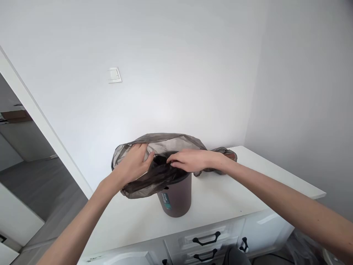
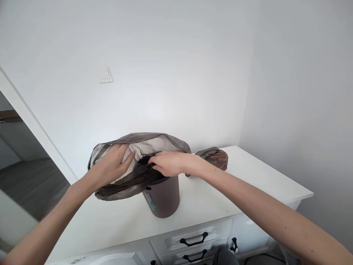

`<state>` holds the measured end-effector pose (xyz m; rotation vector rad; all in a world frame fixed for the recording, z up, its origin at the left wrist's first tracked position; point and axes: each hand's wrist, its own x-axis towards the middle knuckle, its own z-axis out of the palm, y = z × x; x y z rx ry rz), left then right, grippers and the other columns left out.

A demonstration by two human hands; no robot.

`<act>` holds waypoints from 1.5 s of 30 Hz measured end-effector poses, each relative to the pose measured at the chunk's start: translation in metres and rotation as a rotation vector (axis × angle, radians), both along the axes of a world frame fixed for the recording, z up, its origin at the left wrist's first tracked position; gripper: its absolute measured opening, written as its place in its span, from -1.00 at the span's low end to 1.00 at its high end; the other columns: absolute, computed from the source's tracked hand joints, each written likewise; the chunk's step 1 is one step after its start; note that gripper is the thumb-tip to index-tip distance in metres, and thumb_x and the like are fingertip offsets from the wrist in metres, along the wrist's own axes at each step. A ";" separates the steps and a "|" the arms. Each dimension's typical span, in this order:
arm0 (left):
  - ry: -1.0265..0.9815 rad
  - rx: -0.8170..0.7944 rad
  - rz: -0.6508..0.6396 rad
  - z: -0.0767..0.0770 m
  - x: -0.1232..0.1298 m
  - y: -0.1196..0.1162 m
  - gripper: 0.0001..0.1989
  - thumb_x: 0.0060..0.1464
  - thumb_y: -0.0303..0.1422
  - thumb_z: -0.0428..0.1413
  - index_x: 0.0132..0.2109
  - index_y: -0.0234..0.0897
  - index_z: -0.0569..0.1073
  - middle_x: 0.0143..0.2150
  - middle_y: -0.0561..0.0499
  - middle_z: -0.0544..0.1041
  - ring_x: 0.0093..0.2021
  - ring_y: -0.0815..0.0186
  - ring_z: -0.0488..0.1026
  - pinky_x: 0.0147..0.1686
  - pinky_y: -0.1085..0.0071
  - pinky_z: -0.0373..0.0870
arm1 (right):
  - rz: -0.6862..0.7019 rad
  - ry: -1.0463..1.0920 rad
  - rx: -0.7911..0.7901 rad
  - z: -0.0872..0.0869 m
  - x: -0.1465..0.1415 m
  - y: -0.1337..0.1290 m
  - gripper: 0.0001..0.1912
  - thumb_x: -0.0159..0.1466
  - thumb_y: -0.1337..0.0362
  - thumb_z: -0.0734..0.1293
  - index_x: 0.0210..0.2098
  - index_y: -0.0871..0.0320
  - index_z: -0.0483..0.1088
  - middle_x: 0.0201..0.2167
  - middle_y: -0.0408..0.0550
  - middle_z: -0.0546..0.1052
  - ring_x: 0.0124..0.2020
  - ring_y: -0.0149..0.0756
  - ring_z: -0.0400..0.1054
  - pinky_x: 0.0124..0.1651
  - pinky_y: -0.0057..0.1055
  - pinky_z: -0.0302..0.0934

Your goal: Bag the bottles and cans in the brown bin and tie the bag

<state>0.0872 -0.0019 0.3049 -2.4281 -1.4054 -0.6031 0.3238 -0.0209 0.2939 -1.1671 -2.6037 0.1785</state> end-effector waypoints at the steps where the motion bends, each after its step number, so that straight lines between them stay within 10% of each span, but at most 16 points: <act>1: -0.019 -0.075 0.010 -0.002 -0.003 0.008 -0.55 0.34 -0.06 -0.15 0.02 -0.28 0.44 -0.07 -0.22 0.57 0.02 -0.06 0.51 -0.01 0.05 0.46 | 0.004 0.033 -0.099 0.000 0.003 0.008 -0.69 0.48 0.29 0.16 0.06 0.07 0.49 -0.05 -0.06 0.65 -0.11 -0.22 0.56 -0.09 -0.37 0.38; 4: -0.114 -0.287 0.016 -0.007 -0.011 0.029 -0.43 0.32 0.11 -0.15 0.03 -0.24 0.48 -0.09 -0.15 0.61 -0.06 -0.01 0.56 -0.04 0.09 0.49 | -0.043 0.201 -0.357 -0.005 0.015 0.020 -0.63 0.53 0.20 0.08 0.07 0.13 0.45 -0.11 -0.06 0.68 -0.37 -0.30 0.59 -0.14 -0.37 0.40; 10: -0.379 -0.510 -0.104 -0.020 -0.015 0.057 -0.27 0.28 0.22 -0.12 0.23 -0.25 0.47 0.31 -0.17 0.50 0.28 -0.03 0.44 0.26 0.16 0.37 | -0.252 0.347 -0.148 -0.015 0.031 0.021 -0.65 0.50 0.17 0.14 0.12 0.17 0.41 -0.21 -0.11 0.69 -0.68 -0.41 0.37 -0.21 -0.38 0.37; 15: -0.502 -0.732 -0.076 -0.040 -0.007 0.079 -0.18 0.25 0.29 -0.18 0.31 -0.20 0.41 0.36 -0.19 0.45 0.29 -0.06 0.45 0.24 0.10 0.41 | -0.359 0.370 -0.282 -0.016 0.044 0.033 -0.47 0.47 0.17 0.17 0.36 0.23 0.19 -0.52 -0.23 0.60 -0.72 -0.39 0.26 -0.34 -0.42 0.33; 21: -0.627 -1.183 -0.016 -0.077 -0.015 0.092 -0.02 0.12 0.43 -0.26 0.12 -0.28 0.57 0.14 -0.23 0.63 0.15 -0.05 0.57 0.09 0.19 0.53 | -0.442 0.220 -0.488 -0.048 0.071 0.053 -0.40 0.46 -0.16 0.11 -0.35 0.14 0.53 -0.76 -0.20 0.31 -0.67 -0.29 0.28 -0.35 -0.31 0.34; 24: -0.622 -0.974 -0.024 -0.091 -0.034 0.077 -0.09 0.18 0.37 -0.27 0.14 -0.24 0.56 0.13 -0.19 0.63 0.16 -0.04 0.54 0.14 0.15 0.49 | -0.425 0.149 -0.513 -0.063 0.081 0.037 -0.44 0.45 -0.11 0.14 -0.45 0.11 0.47 -0.67 -0.12 0.45 -0.63 -0.24 0.38 -0.40 -0.30 0.34; 30: -0.556 -0.455 -0.061 -0.106 -0.060 0.010 -0.44 0.35 0.10 -0.13 0.20 -0.13 0.43 0.22 -0.13 0.53 0.20 0.03 0.47 0.20 0.07 0.42 | -0.341 0.475 -0.326 -0.082 0.099 -0.020 -0.42 0.49 -0.08 0.14 0.37 0.07 0.13 -0.26 -0.11 0.63 -0.50 -0.28 0.50 -0.25 -0.31 0.40; 36: -0.295 0.004 -0.297 -0.136 -0.052 -0.031 -0.98 0.26 -0.34 0.10 -0.16 -0.15 0.39 -0.21 -0.06 0.54 -0.19 0.18 0.50 -0.22 0.26 0.49 | -0.168 0.262 0.009 -0.143 0.103 -0.037 -0.69 0.51 0.04 0.18 0.11 0.01 0.38 -0.33 -0.09 0.58 -0.37 -0.23 0.48 -0.31 -0.35 0.28; 40: 0.008 0.160 -0.408 -0.175 -0.053 -0.034 -0.85 0.21 -0.53 0.07 -0.24 -0.16 0.43 -0.17 -0.09 0.55 -0.09 0.12 0.52 -0.10 0.16 0.52 | -0.016 -0.081 0.053 -0.179 0.095 -0.032 -0.72 0.52 0.23 0.14 -0.06 0.06 0.49 -0.24 0.01 0.61 -0.27 -0.17 0.53 -0.25 -0.31 0.27; 45: 0.102 0.073 -0.317 -0.228 -0.073 -0.042 -0.59 0.23 -0.41 0.15 0.20 0.00 0.42 0.28 -0.17 0.42 0.34 -0.06 0.34 0.26 -0.10 0.39 | 0.020 -0.114 -0.126 -0.143 0.090 -0.047 -0.80 0.43 0.28 0.27 -0.08 0.08 0.54 -0.18 0.05 0.64 -0.18 -0.10 0.56 -0.20 -0.30 0.32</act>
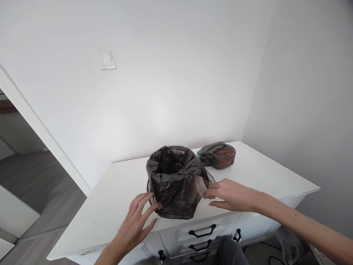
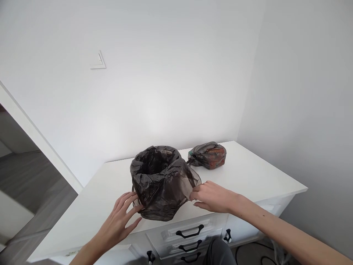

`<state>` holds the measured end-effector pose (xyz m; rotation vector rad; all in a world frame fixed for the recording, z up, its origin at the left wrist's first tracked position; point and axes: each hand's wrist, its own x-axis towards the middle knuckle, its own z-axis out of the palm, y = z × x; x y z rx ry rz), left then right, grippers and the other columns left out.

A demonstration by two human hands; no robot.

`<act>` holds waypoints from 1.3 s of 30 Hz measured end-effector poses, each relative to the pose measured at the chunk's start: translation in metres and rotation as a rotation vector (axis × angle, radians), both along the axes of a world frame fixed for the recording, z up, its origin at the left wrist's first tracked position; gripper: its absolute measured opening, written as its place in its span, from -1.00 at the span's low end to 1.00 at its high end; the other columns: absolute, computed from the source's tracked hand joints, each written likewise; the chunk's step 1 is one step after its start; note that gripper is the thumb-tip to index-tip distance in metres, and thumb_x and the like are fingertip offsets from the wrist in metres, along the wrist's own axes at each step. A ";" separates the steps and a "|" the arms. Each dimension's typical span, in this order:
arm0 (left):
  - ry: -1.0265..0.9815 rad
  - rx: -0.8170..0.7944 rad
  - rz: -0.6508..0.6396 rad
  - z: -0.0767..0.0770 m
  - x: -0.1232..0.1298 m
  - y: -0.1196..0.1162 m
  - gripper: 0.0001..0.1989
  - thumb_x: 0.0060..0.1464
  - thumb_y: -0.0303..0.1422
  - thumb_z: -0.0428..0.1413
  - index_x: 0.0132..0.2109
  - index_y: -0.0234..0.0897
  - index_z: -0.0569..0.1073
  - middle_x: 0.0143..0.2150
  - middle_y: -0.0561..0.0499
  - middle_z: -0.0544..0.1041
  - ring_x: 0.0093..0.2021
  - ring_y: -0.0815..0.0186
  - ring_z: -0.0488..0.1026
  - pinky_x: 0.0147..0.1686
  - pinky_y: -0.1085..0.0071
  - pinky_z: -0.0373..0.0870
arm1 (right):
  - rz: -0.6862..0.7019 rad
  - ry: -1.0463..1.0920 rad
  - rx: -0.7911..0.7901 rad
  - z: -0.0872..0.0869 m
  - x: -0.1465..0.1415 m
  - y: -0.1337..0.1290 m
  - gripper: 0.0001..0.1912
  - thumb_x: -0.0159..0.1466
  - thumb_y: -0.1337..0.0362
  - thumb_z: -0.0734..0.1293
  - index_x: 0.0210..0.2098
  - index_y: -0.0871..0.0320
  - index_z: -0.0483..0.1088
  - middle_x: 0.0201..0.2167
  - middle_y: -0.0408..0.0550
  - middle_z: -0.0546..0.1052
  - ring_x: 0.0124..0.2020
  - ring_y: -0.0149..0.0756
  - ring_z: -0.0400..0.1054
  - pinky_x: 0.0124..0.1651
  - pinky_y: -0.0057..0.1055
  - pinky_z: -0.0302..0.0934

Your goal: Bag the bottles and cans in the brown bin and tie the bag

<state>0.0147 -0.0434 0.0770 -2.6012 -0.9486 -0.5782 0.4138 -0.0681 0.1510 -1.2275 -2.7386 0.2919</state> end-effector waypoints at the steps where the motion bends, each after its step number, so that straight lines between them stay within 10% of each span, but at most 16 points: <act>1: -0.050 0.004 0.043 -0.009 -0.005 -0.003 -0.48 0.23 -0.38 0.17 0.29 0.04 0.35 0.35 -0.19 0.35 0.38 -0.09 0.30 0.28 -0.12 0.38 | -0.014 0.073 -0.026 0.015 -0.001 -0.005 -0.79 0.45 0.25 0.26 -0.06 0.06 0.55 -0.17 0.03 0.65 -0.18 -0.12 0.56 -0.18 -0.29 0.33; 8: -0.336 -0.203 0.238 -0.035 -0.037 0.005 -0.36 0.23 -0.18 0.16 0.37 -0.06 0.14 0.42 -0.28 0.22 0.42 -0.11 0.23 0.30 -0.18 0.32 | -0.054 0.424 0.009 0.087 -0.042 0.022 -0.67 0.48 0.10 0.22 0.12 -0.02 0.51 0.07 -0.04 0.63 -0.02 -0.15 0.53 0.09 -0.23 0.35; 14: -0.503 -0.327 0.613 -0.048 -0.049 0.034 -0.58 0.38 -0.05 -0.14 0.10 -0.19 0.43 0.19 -0.23 0.46 0.26 -0.08 0.40 0.22 -0.21 0.35 | 0.310 0.212 -0.035 0.093 -0.108 0.109 -0.48 0.33 0.18 0.39 0.28 0.06 0.43 0.30 0.01 0.48 0.32 -0.13 0.34 0.37 -0.22 0.16; 19: -0.484 -0.333 0.587 -0.070 -0.058 0.040 -0.56 0.36 0.00 -0.10 0.05 -0.20 0.46 0.17 -0.22 0.47 0.24 -0.06 0.39 0.22 -0.18 0.34 | 0.098 -0.252 -0.292 0.083 -0.139 0.133 -0.53 0.12 0.23 0.52 0.05 0.02 0.61 0.01 -0.05 0.66 0.04 -0.06 0.56 0.08 -0.23 0.41; 22: -0.466 -0.330 0.585 -0.080 -0.062 0.044 -0.56 0.34 0.02 -0.07 0.06 -0.19 0.46 0.19 -0.21 0.46 0.23 -0.04 0.38 0.21 -0.14 0.34 | 0.005 -0.371 -0.339 0.085 -0.132 0.129 -0.60 0.14 0.19 0.51 -0.01 0.01 0.64 -0.08 -0.06 0.69 -0.07 -0.06 0.59 -0.04 -0.27 0.42; 31: -0.433 -0.310 0.576 -0.092 -0.067 0.050 -0.56 0.35 0.01 -0.06 0.10 -0.19 0.43 0.22 -0.20 0.43 0.25 -0.04 0.35 0.22 -0.09 0.31 | 0.120 0.194 -0.183 0.112 -0.067 0.052 -0.50 0.44 -0.11 0.27 0.14 0.08 0.53 0.10 -0.02 0.62 0.07 -0.14 0.50 0.07 -0.33 0.29; 39: -0.418 -0.298 0.585 -0.084 -0.062 0.046 -0.57 0.34 -0.01 -0.07 0.09 -0.18 0.44 0.21 -0.20 0.43 0.22 -0.04 0.38 0.20 -0.09 0.34 | 0.141 -0.093 0.249 0.080 -0.033 0.013 -0.46 0.56 -0.03 0.08 -0.38 0.10 0.43 -0.57 -0.12 0.48 -0.51 -0.29 0.34 -0.43 -0.33 -0.09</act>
